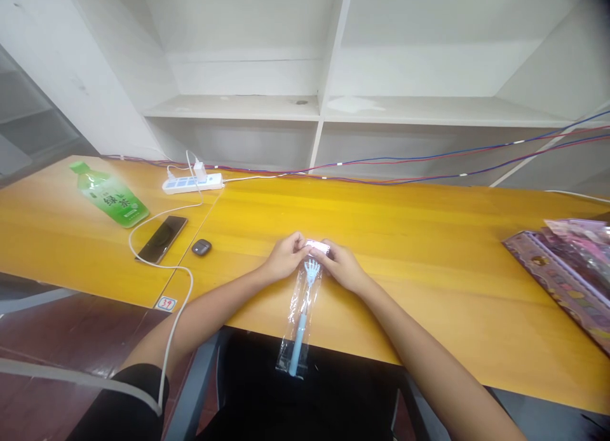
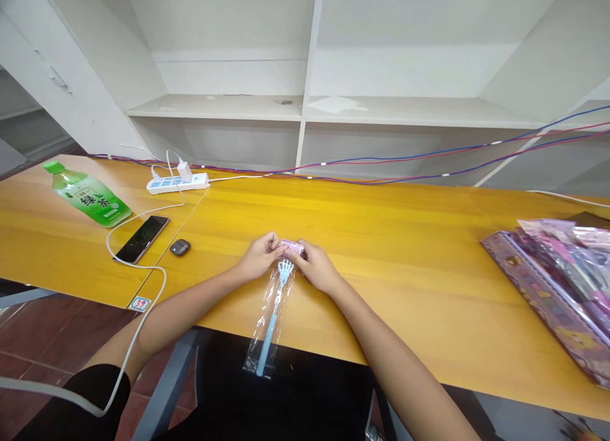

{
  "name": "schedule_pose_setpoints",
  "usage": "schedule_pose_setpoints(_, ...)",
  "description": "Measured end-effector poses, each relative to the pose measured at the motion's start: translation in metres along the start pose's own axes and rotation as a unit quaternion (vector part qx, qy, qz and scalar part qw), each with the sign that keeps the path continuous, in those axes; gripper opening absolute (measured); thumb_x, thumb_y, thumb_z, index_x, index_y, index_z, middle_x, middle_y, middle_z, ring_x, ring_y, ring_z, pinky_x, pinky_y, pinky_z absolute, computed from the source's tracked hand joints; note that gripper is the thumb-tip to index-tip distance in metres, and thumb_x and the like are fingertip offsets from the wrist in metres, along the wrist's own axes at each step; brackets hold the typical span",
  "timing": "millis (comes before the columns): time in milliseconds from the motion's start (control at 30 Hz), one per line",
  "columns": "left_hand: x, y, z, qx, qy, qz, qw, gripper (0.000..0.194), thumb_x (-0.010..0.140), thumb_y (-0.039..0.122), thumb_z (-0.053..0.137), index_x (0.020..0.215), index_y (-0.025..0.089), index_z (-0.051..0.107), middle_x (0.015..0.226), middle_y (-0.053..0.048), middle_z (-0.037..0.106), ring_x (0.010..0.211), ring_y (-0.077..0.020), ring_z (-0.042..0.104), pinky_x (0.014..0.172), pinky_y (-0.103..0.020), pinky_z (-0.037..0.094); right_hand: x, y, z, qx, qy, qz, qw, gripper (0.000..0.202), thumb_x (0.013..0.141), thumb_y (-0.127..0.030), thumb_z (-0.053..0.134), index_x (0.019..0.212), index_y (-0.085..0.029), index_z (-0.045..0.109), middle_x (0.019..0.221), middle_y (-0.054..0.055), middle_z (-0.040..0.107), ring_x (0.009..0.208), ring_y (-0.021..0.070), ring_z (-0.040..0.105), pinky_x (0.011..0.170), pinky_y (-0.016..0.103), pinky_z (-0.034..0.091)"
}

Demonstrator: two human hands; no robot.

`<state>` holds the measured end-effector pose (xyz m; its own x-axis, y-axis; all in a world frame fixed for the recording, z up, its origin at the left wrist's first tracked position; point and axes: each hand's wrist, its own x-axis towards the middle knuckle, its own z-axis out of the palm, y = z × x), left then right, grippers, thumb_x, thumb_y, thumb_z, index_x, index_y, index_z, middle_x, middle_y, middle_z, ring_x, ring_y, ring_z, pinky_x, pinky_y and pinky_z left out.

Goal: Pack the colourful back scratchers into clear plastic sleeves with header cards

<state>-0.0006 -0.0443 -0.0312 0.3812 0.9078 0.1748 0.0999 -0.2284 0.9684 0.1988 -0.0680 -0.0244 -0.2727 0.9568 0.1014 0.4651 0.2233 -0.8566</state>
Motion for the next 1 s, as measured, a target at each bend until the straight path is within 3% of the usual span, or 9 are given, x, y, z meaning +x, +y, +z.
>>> schedule_pose_setpoints(267,0.005,-0.009,-0.004,-0.022,-0.005,0.001,1.000,0.022,0.096,0.034,0.057,0.084,0.021,0.045,0.076,0.004,0.050,0.069,-0.0104,0.048,0.067,-0.022,0.039,0.003,0.002,-0.010,0.040,-0.029,0.014,0.999,0.045,0.098,-0.066,0.053,0.085,-0.023,0.054,0.061,-0.003,0.059,0.055,0.0151,0.055,0.058,0.028,0.043)
schedule_pose_setpoints(567,0.012,-0.019,-0.011,-0.046,0.019,-0.010,0.999,0.008,0.095,0.027,0.059,0.095,0.019,0.057,0.089,-0.001,0.068,0.082,-0.0136,0.066,0.078,-0.025,0.051,0.003,0.006,-0.022,0.073,0.007,0.015,0.997,0.043,0.097,-0.063,0.056,0.095,-0.021,0.064,0.072,-0.002,0.060,0.055,0.0131,0.053,0.060,0.029,0.045)
schedule_pose_setpoints(733,0.008,-0.008,-0.009,-0.067,-0.014,-0.007,0.998,0.023,0.099,0.031,0.058,0.118,0.019,0.062,0.105,-0.007,0.077,0.092,-0.0172,0.074,0.083,-0.026,0.054,0.003,0.007,-0.016,0.083,0.054,-0.005,0.995,0.038,0.098,-0.059,0.057,0.110,-0.022,0.058,0.075,-0.003,0.057,0.053,0.0128,0.053,0.056,0.029,0.044)
schedule_pose_setpoints(867,0.007,-0.003,-0.008,-0.082,-0.011,-0.021,0.996,0.029,0.095,0.028,0.064,0.122,0.018,0.062,0.110,-0.009,0.078,0.096,-0.0201,0.077,0.086,-0.028,0.057,0.003,0.005,-0.015,0.059,0.106,-0.058,0.991,0.034,0.097,-0.052,0.062,0.114,-0.024,0.054,0.083,-0.001,0.060,0.056,0.0127,0.052,0.054,0.029,0.041)
schedule_pose_setpoints(1000,0.007,-0.003,-0.007,-0.071,-0.006,-0.010,0.997,0.032,0.092,0.020,0.065,0.124,0.018,0.063,0.112,-0.010,0.078,0.102,-0.0205,0.077,0.094,-0.030,0.057,0.001,0.002,-0.016,0.019,0.115,-0.104,0.988,0.028,0.098,-0.048,0.062,0.113,-0.024,0.060,0.081,-0.001,0.059,0.059,0.0137,0.052,0.058,0.030,0.042)
